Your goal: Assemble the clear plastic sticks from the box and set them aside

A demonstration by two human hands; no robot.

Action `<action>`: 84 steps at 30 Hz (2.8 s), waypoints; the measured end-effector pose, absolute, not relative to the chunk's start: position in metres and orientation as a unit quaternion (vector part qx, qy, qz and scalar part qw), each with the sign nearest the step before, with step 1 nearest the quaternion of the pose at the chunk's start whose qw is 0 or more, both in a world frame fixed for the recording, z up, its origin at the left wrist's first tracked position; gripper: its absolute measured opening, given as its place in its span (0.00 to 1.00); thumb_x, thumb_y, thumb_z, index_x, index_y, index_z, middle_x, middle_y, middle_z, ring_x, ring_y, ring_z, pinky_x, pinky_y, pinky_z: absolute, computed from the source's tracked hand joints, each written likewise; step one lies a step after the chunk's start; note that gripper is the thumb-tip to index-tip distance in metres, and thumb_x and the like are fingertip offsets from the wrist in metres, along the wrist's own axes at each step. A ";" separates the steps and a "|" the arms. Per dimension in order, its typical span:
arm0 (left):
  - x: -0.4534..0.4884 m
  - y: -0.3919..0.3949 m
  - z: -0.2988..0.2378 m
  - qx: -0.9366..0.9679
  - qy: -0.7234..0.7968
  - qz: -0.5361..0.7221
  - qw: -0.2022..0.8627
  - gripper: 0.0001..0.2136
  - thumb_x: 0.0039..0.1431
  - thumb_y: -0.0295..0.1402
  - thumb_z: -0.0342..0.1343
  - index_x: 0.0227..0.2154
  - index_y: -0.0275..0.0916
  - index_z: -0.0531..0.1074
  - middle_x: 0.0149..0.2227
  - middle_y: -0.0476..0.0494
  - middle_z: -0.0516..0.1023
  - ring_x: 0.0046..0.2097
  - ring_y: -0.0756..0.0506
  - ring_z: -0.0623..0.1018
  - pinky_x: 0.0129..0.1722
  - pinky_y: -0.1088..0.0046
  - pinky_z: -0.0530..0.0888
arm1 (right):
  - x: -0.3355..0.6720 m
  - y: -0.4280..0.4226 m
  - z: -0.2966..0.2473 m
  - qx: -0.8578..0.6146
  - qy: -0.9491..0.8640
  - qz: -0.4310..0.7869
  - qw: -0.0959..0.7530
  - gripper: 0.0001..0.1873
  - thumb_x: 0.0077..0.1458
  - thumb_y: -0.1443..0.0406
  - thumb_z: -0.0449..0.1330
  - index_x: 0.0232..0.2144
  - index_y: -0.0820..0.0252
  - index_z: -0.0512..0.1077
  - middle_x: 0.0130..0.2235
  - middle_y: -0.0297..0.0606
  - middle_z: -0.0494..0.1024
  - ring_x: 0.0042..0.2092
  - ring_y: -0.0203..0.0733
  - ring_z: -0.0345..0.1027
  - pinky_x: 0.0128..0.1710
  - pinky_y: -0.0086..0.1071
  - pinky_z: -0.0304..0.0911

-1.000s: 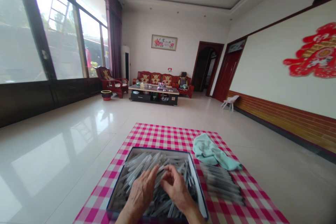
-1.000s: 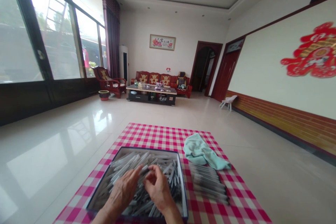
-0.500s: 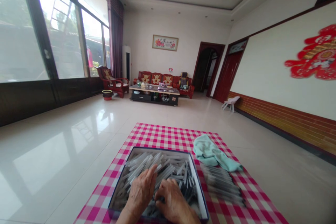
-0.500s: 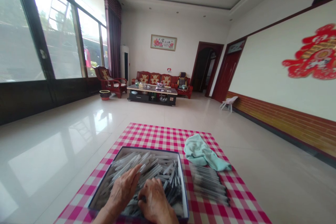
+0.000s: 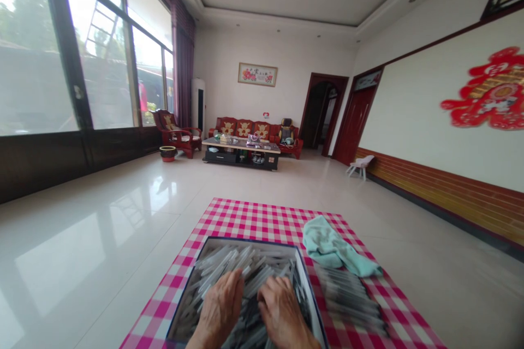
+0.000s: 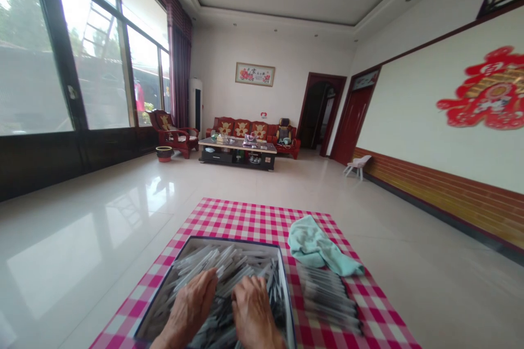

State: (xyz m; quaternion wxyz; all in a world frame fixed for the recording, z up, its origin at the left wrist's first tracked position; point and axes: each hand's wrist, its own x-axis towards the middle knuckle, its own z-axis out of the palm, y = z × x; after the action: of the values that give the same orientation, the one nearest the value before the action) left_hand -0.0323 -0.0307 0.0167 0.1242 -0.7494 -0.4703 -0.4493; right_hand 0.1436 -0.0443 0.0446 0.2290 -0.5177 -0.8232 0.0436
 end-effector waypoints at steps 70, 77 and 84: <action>-0.032 -0.043 0.038 -0.795 -0.473 -0.380 -0.010 0.12 0.65 0.33 0.45 0.29 0.43 0.71 0.23 0.50 0.74 0.25 0.50 0.76 0.24 0.77 0.69 | 0.172 -0.027 0.049 -0.473 -0.746 0.255 0.392 0.09 0.53 0.68 0.55 0.30 0.57 0.76 0.31 0.36 0.78 0.35 0.42 0.72 0.37 0.32 0.65; -0.034 -0.039 0.034 -0.756 -0.502 -0.421 -0.002 0.10 0.65 0.34 0.46 0.34 0.43 0.72 0.26 0.49 0.77 0.27 0.48 0.79 0.26 0.77 0.70 | 0.188 -0.026 0.051 -0.494 -0.815 0.140 0.267 0.13 0.50 0.73 0.54 0.30 0.55 0.76 0.33 0.34 0.77 0.38 0.41 0.71 0.39 0.31 0.62; -0.036 -0.034 0.026 -0.744 -0.505 -0.436 0.027 0.10 0.66 0.35 0.45 0.36 0.43 0.72 0.28 0.49 0.79 0.28 0.49 0.80 0.28 0.78 0.71 | 0.174 -0.025 0.047 -0.472 -0.855 0.081 0.201 0.12 0.51 0.73 0.55 0.35 0.54 0.74 0.38 0.33 0.76 0.43 0.41 0.68 0.46 0.35 0.57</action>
State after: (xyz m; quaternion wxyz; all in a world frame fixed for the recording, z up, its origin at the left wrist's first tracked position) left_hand -0.0356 -0.0341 0.0261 0.0273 -0.7442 -0.5051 -0.4362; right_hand 0.1739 -0.0253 0.0471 0.2012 -0.4720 -0.8545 0.0806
